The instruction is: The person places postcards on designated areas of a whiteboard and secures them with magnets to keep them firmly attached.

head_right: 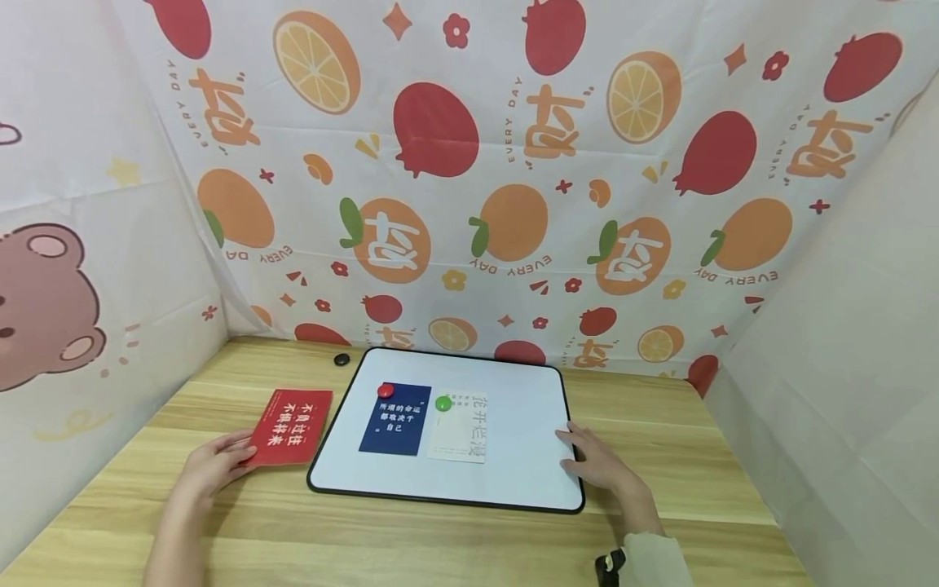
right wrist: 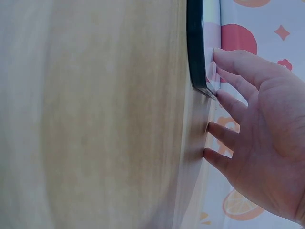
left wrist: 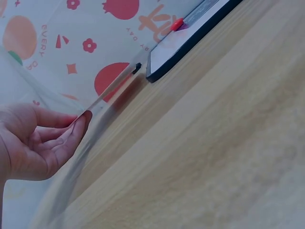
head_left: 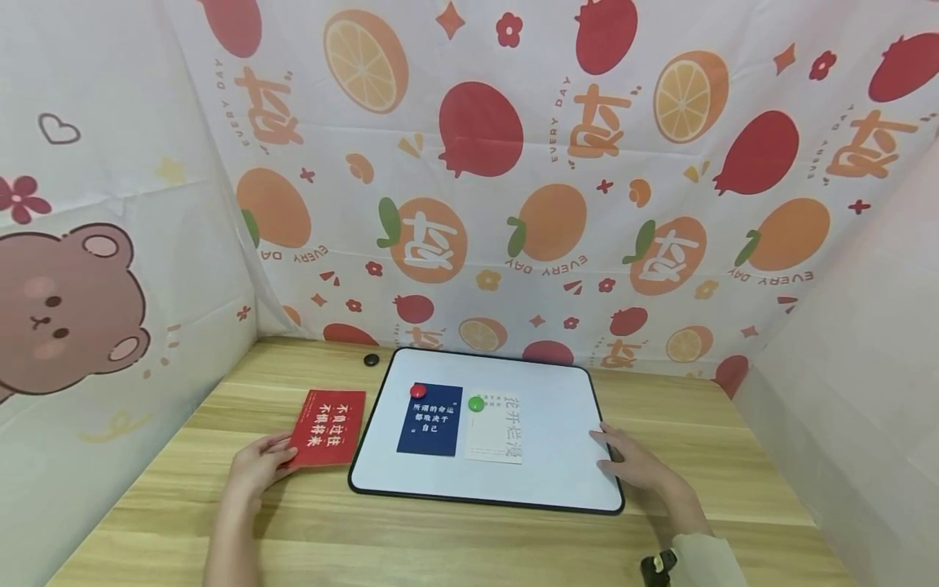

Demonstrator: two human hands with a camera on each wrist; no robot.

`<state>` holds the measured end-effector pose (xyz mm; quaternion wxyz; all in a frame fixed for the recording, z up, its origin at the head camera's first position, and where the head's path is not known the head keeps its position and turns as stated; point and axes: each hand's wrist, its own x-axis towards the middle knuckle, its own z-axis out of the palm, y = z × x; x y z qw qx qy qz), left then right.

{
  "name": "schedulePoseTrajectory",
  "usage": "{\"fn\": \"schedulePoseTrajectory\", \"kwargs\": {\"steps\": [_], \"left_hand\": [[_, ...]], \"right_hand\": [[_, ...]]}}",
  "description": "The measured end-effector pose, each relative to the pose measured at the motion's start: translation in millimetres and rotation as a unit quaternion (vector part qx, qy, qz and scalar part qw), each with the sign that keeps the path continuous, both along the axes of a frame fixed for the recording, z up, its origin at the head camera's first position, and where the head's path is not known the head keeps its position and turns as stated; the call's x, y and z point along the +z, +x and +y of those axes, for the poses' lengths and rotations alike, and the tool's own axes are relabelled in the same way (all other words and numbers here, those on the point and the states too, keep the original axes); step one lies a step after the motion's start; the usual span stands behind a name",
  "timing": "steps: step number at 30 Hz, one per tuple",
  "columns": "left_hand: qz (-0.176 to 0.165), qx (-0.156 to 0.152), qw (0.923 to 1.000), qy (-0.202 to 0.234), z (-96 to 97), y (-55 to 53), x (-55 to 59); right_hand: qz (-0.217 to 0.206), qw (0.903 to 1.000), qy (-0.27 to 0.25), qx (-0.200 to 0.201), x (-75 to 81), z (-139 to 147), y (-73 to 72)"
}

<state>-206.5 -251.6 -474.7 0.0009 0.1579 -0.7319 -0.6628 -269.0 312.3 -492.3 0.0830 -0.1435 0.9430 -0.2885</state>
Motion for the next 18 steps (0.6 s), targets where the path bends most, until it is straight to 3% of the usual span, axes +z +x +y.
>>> {"fn": "schedulePoseTrajectory", "kwargs": {"steps": [14, 18], "left_hand": [[0.008, 0.0, 0.9987, 0.05, 24.2, -1.4, 5.3], [0.017, 0.018, 0.9973, 0.069, 30.4, -4.2, 3.4]], "right_hand": [[-0.001, 1.0, 0.0, 0.005, 0.6, 0, -0.4], [0.0, 1.0, 0.001, 0.005, 0.3, 0, -0.7]]}}
